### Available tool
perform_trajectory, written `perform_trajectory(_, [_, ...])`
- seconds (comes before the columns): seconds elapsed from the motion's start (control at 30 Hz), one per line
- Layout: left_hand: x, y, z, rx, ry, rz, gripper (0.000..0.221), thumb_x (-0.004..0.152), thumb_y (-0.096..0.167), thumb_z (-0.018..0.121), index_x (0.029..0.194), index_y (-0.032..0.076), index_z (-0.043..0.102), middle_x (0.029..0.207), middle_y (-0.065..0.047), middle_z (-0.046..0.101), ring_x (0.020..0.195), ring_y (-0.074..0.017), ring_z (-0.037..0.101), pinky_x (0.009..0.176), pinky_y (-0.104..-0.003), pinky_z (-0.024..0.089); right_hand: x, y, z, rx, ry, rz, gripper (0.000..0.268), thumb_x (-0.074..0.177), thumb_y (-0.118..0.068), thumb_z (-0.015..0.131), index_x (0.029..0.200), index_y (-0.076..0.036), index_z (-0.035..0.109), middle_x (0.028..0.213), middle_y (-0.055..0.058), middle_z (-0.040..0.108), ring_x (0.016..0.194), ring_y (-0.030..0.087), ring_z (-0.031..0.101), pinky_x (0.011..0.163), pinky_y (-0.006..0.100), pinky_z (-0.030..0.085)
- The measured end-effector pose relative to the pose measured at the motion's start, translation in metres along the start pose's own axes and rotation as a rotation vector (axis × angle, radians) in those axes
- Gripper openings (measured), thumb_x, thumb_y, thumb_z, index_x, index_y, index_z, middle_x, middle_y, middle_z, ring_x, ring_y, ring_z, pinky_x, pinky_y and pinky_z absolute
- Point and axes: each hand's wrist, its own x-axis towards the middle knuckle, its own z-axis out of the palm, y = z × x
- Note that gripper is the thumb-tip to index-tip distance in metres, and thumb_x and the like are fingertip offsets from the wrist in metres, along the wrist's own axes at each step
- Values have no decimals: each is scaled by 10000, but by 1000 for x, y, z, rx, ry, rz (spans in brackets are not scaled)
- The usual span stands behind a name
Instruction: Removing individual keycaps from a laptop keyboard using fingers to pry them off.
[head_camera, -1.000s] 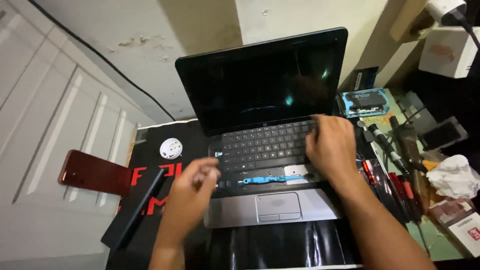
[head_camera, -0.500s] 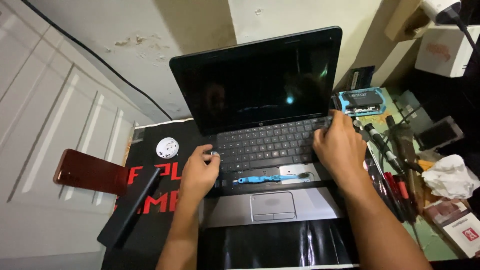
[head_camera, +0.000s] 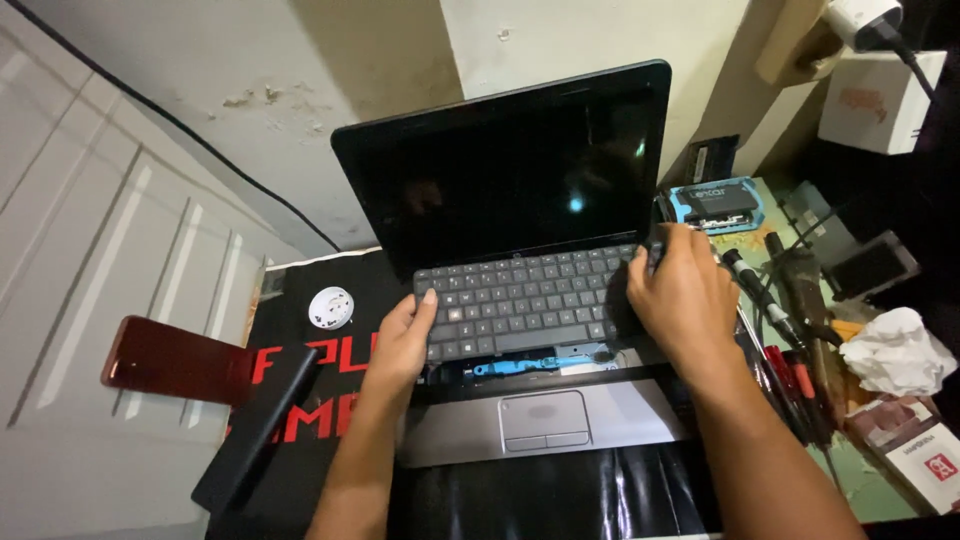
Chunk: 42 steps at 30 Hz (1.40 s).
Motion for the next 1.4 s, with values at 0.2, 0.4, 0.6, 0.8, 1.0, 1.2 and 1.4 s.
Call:
perform_trajectory(0.2, [-10, -6, 7, -317, -146, 136, 322, 1081, 258, 440, 1011, -22, 582, 642, -269, 673, 432, -310, 674, 305, -367, 551, -1, 1, 5, -28, -10, -23, 450, 943, -388, 575, 1285, -99, 613, 1182, 205, 643, 836, 593, 696, 760, 672, 538])
perform_trajectory(0.4, [2, -31, 10, -432, -161, 243, 314, 1082, 247, 419, 1042, -33, 557, 633, -265, 673, 412, -290, 671, 283, -340, 544, -9, -6, 1, -136, 68, -74, 447, 951, -414, 612, 1271, -102, 611, 1207, 201, 644, 767, 592, 695, 726, 666, 537])
perform_trajectory(0.6, [-6, -24, 12, -362, -102, 333, 280, 1085, 172, 462, 880, 43, 604, 530, -203, 658, 370, -233, 659, 292, -301, 532, -27, -59, -11, 210, 294, -783, 170, 853, -43, 771, 995, -31, 678, 1285, 211, 680, 1132, 453, 669, 926, 513, 505])
perform_trajectory(0.8, [-13, -22, 10, -119, -14, 348, 303, 1068, 242, 535, 869, 51, 660, 556, -111, 603, 499, -185, 613, 432, -366, 525, -66, -108, 4, 486, -3, -1086, 97, 822, -62, 777, 900, -90, 726, 1360, 150, 671, 1269, 386, 626, 1088, 535, 423])
perform_trajectory(1.0, [9, -47, 7, -203, -60, 386, 308, 1070, 199, 482, 817, 62, 593, 479, -175, 642, 377, -222, 658, 335, -289, 513, -67, -123, 9, 430, 96, -1036, 40, 867, -78, 770, 894, -79, 741, 1297, 113, 708, 1257, 318, 650, 1119, 489, 409])
perform_trajectory(1.2, [-13, -18, 3, -236, -80, 350, 319, 1078, 214, 460, 832, 65, 599, 519, -134, 667, 411, -190, 665, 387, -285, 540, -53, -128, 4, 450, -92, -1045, 63, 807, -57, 808, 865, -69, 786, 1315, 124, 709, 1261, 339, 638, 1113, 522, 403])
perform_trajectory(1.4, [-9, -15, 2, -237, -82, 312, 318, 1074, 213, 449, 871, 35, 615, 510, -157, 659, 384, -215, 655, 350, -295, 521, -61, -127, 10, 527, -73, -991, 82, 803, -46, 802, 879, -72, 786, 1359, 164, 681, 1308, 383, 593, 1129, 566, 355])
